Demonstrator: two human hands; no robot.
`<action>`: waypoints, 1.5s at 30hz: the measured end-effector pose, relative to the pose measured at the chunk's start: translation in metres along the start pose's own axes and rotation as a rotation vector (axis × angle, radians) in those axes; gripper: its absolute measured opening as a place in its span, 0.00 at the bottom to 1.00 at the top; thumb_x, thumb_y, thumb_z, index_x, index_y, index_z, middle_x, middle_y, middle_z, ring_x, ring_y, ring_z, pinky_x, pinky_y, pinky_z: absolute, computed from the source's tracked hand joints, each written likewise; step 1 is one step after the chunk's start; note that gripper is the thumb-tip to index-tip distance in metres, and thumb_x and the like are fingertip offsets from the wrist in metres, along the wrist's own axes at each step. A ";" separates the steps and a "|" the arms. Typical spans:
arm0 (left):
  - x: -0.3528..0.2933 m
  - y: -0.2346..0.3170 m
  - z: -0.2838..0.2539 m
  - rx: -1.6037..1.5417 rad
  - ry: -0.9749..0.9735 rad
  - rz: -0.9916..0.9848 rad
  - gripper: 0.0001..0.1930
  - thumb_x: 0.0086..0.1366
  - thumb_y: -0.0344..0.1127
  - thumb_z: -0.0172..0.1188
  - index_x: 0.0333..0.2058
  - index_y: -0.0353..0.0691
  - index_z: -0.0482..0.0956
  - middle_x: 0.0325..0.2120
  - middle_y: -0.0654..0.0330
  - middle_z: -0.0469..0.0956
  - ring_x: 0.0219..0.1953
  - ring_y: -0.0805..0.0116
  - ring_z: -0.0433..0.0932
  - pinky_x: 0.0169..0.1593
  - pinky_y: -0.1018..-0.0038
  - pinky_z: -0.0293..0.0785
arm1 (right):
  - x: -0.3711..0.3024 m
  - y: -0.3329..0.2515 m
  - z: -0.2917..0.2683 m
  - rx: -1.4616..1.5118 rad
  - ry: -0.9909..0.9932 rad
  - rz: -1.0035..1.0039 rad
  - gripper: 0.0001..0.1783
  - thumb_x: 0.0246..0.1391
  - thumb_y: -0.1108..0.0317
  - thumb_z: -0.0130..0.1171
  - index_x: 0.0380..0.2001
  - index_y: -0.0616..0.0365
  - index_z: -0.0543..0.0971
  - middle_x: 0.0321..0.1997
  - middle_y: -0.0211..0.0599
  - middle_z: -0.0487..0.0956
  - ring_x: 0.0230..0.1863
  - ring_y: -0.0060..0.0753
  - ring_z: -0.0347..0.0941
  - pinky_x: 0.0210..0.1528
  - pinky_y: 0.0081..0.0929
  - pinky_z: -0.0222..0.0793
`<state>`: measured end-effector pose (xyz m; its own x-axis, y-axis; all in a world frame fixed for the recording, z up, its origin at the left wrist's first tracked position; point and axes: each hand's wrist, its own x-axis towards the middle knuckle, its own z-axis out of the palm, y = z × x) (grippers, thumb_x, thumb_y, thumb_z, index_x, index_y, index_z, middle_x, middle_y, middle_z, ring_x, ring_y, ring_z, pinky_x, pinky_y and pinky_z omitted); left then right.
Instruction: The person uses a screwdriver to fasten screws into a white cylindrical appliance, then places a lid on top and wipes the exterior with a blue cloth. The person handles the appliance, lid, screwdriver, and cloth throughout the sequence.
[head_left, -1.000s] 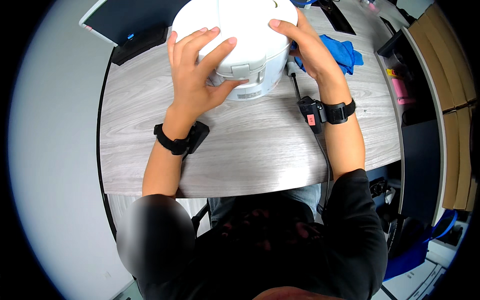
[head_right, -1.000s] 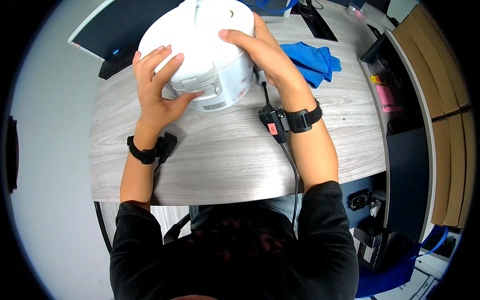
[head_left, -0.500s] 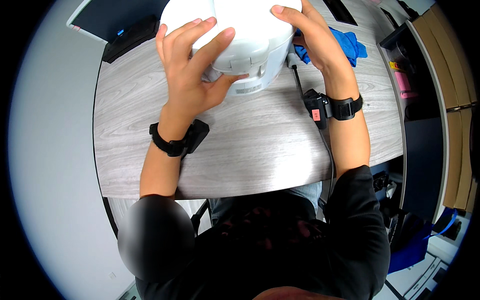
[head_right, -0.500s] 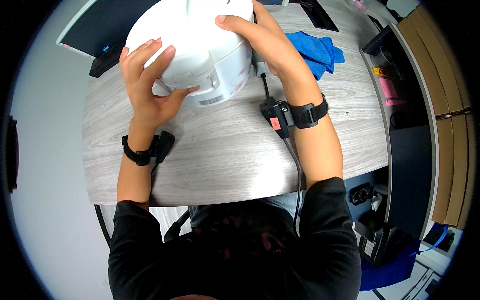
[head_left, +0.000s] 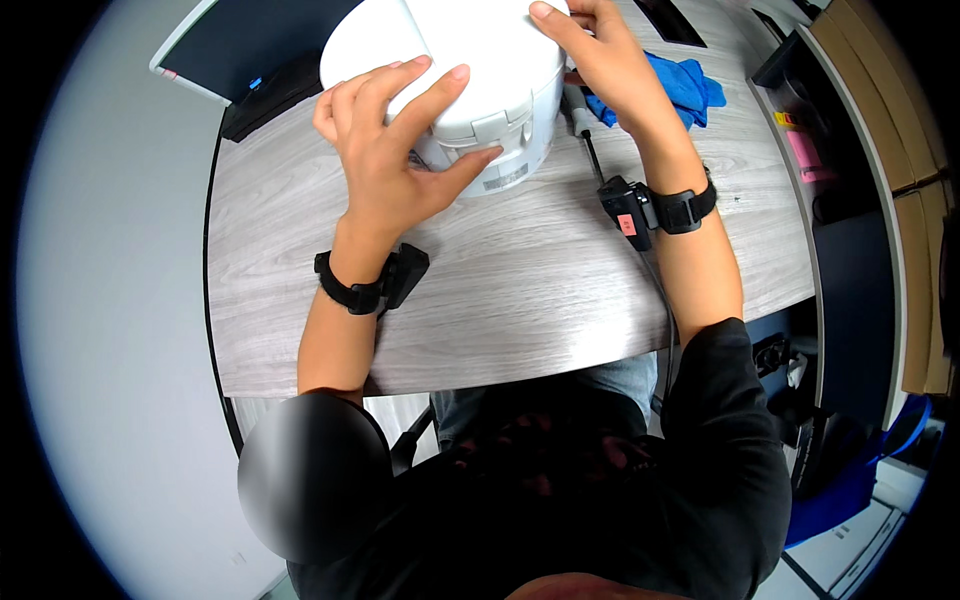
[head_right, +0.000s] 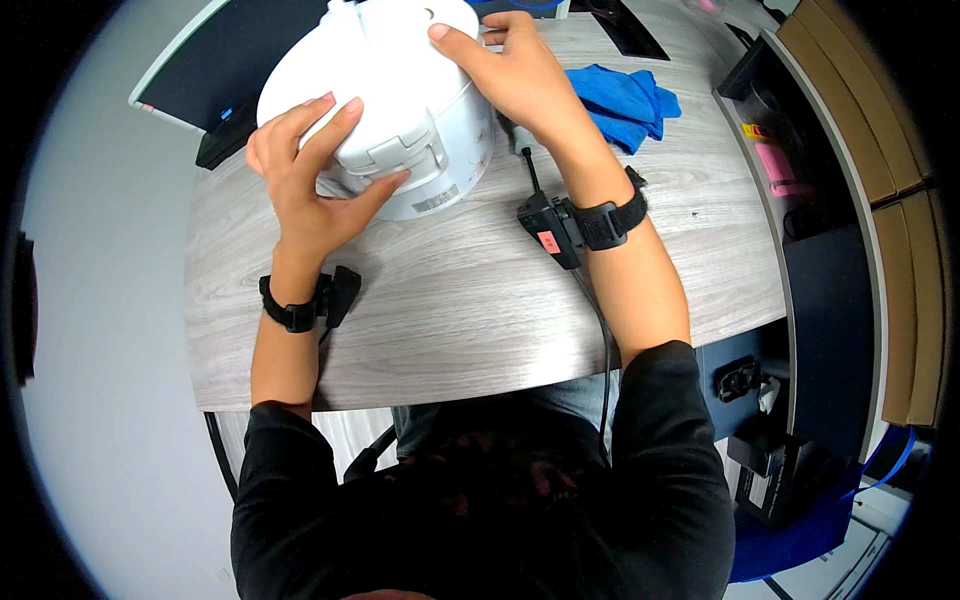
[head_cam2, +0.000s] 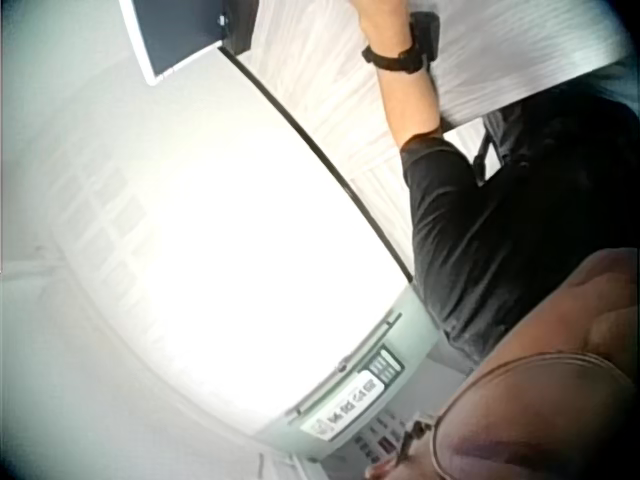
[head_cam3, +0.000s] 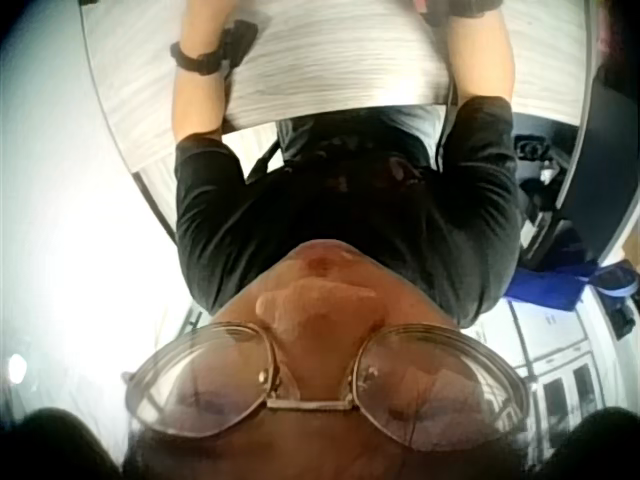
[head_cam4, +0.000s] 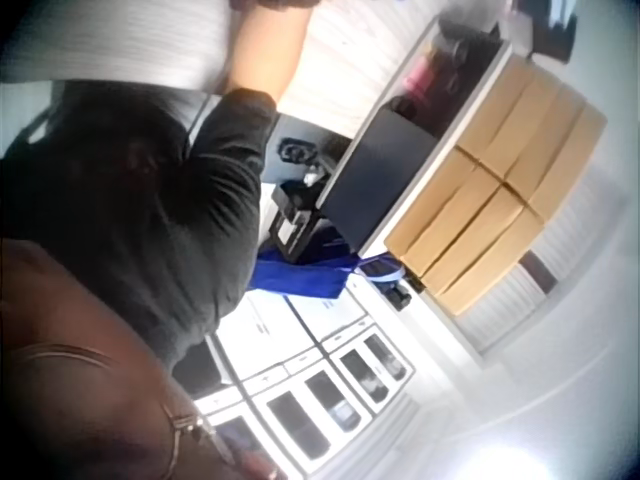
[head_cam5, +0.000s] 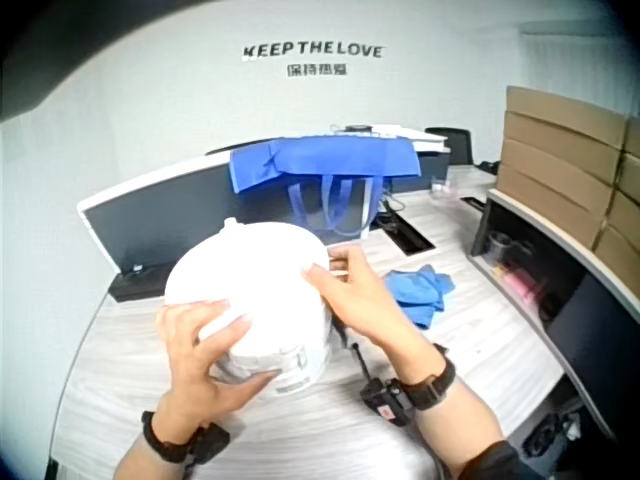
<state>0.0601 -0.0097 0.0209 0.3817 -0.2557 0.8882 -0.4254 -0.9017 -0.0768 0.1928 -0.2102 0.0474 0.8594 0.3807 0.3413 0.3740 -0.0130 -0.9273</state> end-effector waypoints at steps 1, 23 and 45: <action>-0.001 0.002 0.002 0.013 0.004 -0.002 0.37 0.37 0.53 0.82 0.52 0.57 0.84 0.53 0.63 0.75 0.55 0.62 0.68 0.57 0.58 0.49 | 0.008 0.015 0.003 -0.011 0.011 0.000 0.33 0.61 0.52 0.65 0.54 0.73 0.69 0.48 0.48 0.79 0.48 0.32 0.76 0.50 0.27 0.73; 0.004 0.045 0.026 0.318 0.032 -0.131 0.39 0.43 0.61 0.78 0.56 0.59 0.80 0.50 0.63 0.74 0.54 0.65 0.64 0.54 0.59 0.45 | 0.012 0.070 -0.004 -1.149 -0.298 0.227 0.19 0.50 0.66 0.61 0.46 0.59 0.81 0.47 0.50 0.84 0.50 0.53 0.81 0.51 0.43 0.78; 0.014 0.061 0.022 0.275 -0.164 -0.169 0.34 0.53 0.46 0.71 0.61 0.57 0.76 0.59 0.52 0.71 0.60 0.56 0.63 0.58 0.54 0.45 | -0.046 0.023 -0.090 -0.596 0.073 0.057 0.49 0.35 0.69 0.70 0.63 0.57 0.59 0.33 0.55 0.81 0.32 0.50 0.83 0.35 0.39 0.79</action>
<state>0.0572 -0.0761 0.0184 0.5640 -0.1276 0.8158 -0.1170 -0.9904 -0.0740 0.1935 -0.3110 0.0247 0.8975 0.3004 0.3230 0.4399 -0.5551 -0.7059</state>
